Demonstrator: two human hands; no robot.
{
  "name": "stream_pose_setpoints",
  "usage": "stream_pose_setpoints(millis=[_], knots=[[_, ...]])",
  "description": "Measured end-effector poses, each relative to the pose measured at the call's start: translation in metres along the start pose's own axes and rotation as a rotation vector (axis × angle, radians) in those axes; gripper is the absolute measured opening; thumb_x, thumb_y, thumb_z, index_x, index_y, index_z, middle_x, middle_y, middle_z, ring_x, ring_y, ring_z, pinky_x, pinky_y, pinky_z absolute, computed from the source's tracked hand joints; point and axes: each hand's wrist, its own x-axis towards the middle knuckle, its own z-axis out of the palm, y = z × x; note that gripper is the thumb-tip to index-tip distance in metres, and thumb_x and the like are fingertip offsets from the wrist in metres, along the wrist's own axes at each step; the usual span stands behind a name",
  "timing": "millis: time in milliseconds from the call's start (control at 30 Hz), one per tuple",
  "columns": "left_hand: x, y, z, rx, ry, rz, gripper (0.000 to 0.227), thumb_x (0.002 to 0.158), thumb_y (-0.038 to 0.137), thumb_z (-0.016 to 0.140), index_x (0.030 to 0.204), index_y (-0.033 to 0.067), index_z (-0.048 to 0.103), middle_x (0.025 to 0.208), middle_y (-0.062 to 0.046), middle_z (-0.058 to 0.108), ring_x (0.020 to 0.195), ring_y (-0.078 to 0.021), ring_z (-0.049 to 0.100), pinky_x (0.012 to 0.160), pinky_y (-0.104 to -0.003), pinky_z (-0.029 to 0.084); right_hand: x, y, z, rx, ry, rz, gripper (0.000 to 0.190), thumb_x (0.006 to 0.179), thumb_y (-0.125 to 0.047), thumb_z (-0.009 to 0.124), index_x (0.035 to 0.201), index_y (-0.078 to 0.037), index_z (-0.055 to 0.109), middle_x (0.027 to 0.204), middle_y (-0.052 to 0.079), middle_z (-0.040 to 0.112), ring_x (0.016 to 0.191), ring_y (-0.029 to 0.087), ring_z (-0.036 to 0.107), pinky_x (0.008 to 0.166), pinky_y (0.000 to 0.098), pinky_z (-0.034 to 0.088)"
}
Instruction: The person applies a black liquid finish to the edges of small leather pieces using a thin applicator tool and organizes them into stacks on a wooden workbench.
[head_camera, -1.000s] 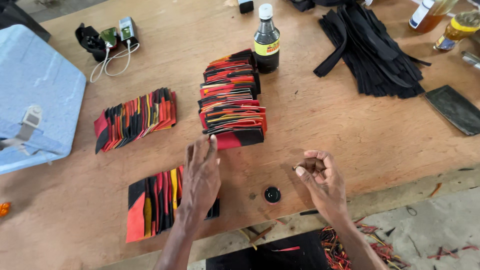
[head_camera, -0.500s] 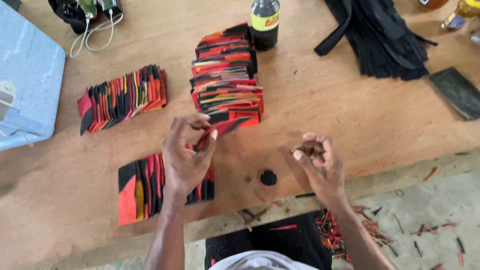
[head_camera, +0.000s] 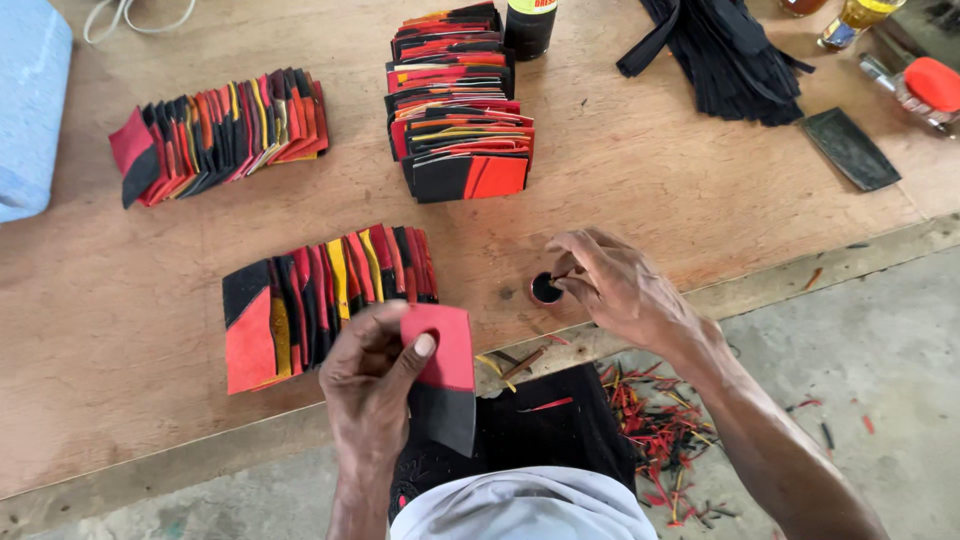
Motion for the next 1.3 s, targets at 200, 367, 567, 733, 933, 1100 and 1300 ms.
stream_pose_setpoints(millis=[200,367,567,733,933,1100,1300], knots=[[-0.016,-0.017,-0.01,-0.145,-0.022,-0.155,0.033,0.091,-0.01,0.074,0.124,-0.008,0.071,0.118,-0.013,0.075,0.099,-0.0147,0.068,0.089,-0.026,0.058,0.004,-0.003,0.01,-0.022,0.004,-0.03,0.046,0.083,0.002,0.071,0.124,-0.009,0.053,0.101,0.01,0.07,0.096,0.027,0.073,0.082,0.0396,0.058],[-0.016,-0.012,-0.007,-0.139,-0.096,-0.239,0.046,0.079,-0.011,0.075,0.123,-0.0014,0.068,0.123,-0.009,0.071,0.107,-0.015,0.069,0.092,-0.029,0.06,0.005,-0.002,0.014,-0.04,-0.021,-0.013,0.046,0.084,0.004,0.07,0.125,-0.009,0.053,0.102,0.01,0.069,0.095,0.028,0.072,0.081,0.0401,0.058],[-0.015,-0.019,-0.006,-0.254,-0.074,-0.319,0.043,0.084,-0.011,0.076,0.126,-0.0053,0.068,0.122,-0.016,0.071,0.108,-0.0188,0.069,0.096,-0.032,0.059,0.004,0.001,0.016,-0.048,-0.019,-0.01,0.048,0.083,0.003,0.071,0.126,-0.009,0.052,0.103,0.011,0.069,0.096,0.028,0.072,0.081,0.041,0.056],[-0.012,-0.02,0.0,-0.236,-0.101,-0.33,0.045,0.081,-0.008,0.078,0.124,-0.0011,0.066,0.12,-0.009,0.071,0.106,-0.0156,0.068,0.094,-0.032,0.059,0.004,0.002,0.017,-0.105,-0.022,-0.055,0.053,0.08,0.007,0.07,0.128,-0.008,0.052,0.102,0.013,0.068,0.096,0.032,0.07,0.082,0.0426,0.056],[-0.006,-0.02,0.008,-0.266,-0.107,-0.348,0.046,0.081,-0.006,0.08,0.124,-0.0002,0.067,0.119,-0.01,0.071,0.104,-0.0152,0.068,0.093,-0.032,0.059,0.003,0.0,0.016,-0.066,0.018,-0.038,0.051,0.082,0.002,0.073,0.127,-0.009,0.052,0.102,0.011,0.069,0.097,0.03,0.072,0.082,0.0405,0.056],[0.001,-0.023,0.015,-0.274,-0.139,-0.358,0.047,0.08,-0.007,0.08,0.125,0.0001,0.066,0.12,-0.009,0.071,0.105,-0.0148,0.068,0.095,-0.031,0.058,0.003,-0.005,0.012,-0.06,0.06,0.016,0.05,0.085,-0.001,0.075,0.128,-0.01,0.052,0.105,0.012,0.07,0.097,0.025,0.071,0.082,0.0388,0.057],[0.016,-0.028,0.031,-0.312,-0.195,-0.392,0.051,0.08,-0.006,0.08,0.129,-0.0001,0.065,0.119,-0.013,0.072,0.106,-0.0174,0.07,0.093,-0.032,0.061,-0.015,-0.027,0.008,0.384,0.33,0.05,0.047,0.095,-0.007,0.074,0.133,-0.006,0.048,0.098,0.006,0.075,0.092,0.014,0.068,0.087,0.0304,0.054]])
